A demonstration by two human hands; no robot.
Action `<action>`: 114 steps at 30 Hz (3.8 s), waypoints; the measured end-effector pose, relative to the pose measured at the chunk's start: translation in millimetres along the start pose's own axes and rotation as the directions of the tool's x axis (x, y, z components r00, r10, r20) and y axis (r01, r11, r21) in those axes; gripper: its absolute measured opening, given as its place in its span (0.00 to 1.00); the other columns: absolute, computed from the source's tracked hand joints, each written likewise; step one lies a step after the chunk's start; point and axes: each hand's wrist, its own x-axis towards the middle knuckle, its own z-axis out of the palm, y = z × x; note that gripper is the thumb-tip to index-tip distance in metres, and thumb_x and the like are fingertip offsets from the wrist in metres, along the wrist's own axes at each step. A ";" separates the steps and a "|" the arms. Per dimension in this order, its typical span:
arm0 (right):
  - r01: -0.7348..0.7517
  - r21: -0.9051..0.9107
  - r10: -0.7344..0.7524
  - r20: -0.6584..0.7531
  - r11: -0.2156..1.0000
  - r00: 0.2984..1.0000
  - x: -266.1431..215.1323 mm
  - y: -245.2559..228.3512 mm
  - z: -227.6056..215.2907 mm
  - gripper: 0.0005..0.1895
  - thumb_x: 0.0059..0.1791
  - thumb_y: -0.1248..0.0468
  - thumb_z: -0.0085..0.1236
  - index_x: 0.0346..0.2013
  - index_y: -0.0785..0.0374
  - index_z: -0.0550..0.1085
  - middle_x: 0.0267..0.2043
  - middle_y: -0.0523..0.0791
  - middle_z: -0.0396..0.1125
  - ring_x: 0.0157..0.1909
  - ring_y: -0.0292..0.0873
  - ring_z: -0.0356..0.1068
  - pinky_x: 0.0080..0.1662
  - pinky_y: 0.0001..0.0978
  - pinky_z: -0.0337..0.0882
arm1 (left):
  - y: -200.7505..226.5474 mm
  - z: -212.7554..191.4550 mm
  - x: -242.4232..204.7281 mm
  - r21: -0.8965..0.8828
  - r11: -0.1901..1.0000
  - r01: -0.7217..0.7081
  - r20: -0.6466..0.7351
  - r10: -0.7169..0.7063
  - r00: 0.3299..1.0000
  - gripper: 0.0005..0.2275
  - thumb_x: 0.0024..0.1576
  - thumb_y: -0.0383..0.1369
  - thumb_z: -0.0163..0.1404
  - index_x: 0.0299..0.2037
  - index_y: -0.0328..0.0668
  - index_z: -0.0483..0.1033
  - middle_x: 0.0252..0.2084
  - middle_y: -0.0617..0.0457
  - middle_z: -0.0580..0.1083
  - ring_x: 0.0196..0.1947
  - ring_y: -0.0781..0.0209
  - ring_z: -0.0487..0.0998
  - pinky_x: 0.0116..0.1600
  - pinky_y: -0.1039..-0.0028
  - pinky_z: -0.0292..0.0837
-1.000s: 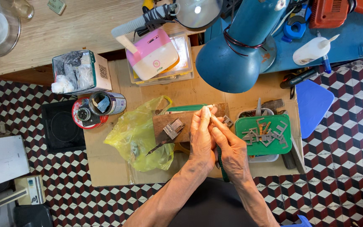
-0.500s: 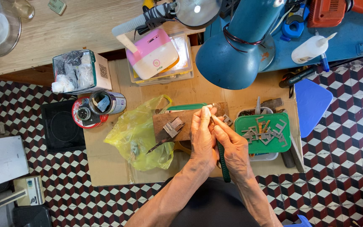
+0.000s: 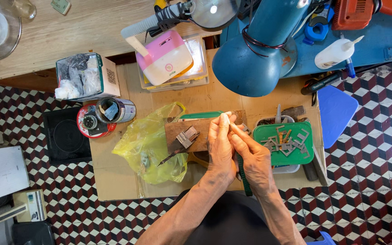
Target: The person assembles small metal pieces into a rectangular frame, then uses a green-handled tool to adjust or secure the components. The person handles multiple metal parts and places them on a wooden board and into a green tray.
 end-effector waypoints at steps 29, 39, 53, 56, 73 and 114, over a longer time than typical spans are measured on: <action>-0.209 0.278 0.215 0.011 0.938 0.977 -10.8 -34.7 12.0 0.27 0.56 0.59 0.45 0.70 0.64 0.64 0.28 0.44 0.67 0.16 0.31 0.61 0.14 0.20 0.60 | 21.3 -31.6 -4.9 0.090 0.989 0.120 0.270 -0.141 0.953 0.22 0.66 0.38 0.47 0.69 0.39 0.65 0.56 0.50 0.72 0.41 0.74 0.77 0.48 0.80 0.74; -0.362 0.396 0.306 0.199 0.844 0.931 -28.8 -42.7 1.3 0.28 0.57 0.57 0.44 0.70 0.67 0.62 0.29 0.46 0.66 0.15 0.31 0.59 0.13 0.20 0.59 | 41.6 -87.5 16.4 0.273 0.934 0.230 0.484 -0.340 0.806 0.12 0.61 0.31 0.57 0.53 0.38 0.74 0.42 0.51 0.78 0.41 0.65 0.80 0.48 0.73 0.78; -0.520 0.274 0.420 0.349 0.809 0.838 -89.2 -46.4 -4.5 0.32 0.55 0.56 0.44 0.72 0.66 0.60 0.26 0.49 0.67 0.14 0.33 0.57 0.13 0.21 0.57 | 65.2 -101.7 -48.1 0.453 0.841 0.297 0.463 -0.507 0.727 0.09 0.60 0.33 0.60 0.42 0.35 0.78 0.37 0.48 0.79 0.37 0.62 0.80 0.45 0.74 0.79; -0.533 0.200 0.463 0.312 0.822 0.830 -96.1 -43.6 -6.6 0.31 0.55 0.55 0.44 0.71 0.64 0.62 0.24 0.47 0.66 0.13 0.33 0.57 0.13 0.22 0.57 | 62.7 -105.8 -58.1 0.428 0.850 0.306 0.463 -0.497 0.734 0.09 0.60 0.32 0.60 0.44 0.33 0.79 0.37 0.48 0.79 0.37 0.63 0.79 0.45 0.75 0.78; -0.568 0.218 0.505 0.285 0.794 0.815 -122.9 -19.8 -21.3 0.31 0.56 0.56 0.43 0.72 0.68 0.61 0.23 0.47 0.65 0.12 0.33 0.56 0.12 0.22 0.57 | 50.2 -124.2 -78.6 0.528 0.808 0.263 0.460 -0.532 0.710 0.08 0.61 0.31 0.57 0.44 0.32 0.79 0.35 0.50 0.79 0.35 0.66 0.80 0.43 0.76 0.80; -0.495 0.131 0.472 0.175 0.859 0.864 -87.8 -36.5 -2.0 0.30 0.54 0.58 0.45 0.71 0.61 0.63 0.28 0.50 0.71 0.15 0.34 0.59 0.13 0.22 0.59 | 71.6 -104.6 -29.8 0.634 0.773 -0.035 0.492 -0.369 0.789 0.10 0.56 0.29 0.61 0.45 0.35 0.78 0.37 0.54 0.79 0.34 0.71 0.78 0.39 0.79 0.76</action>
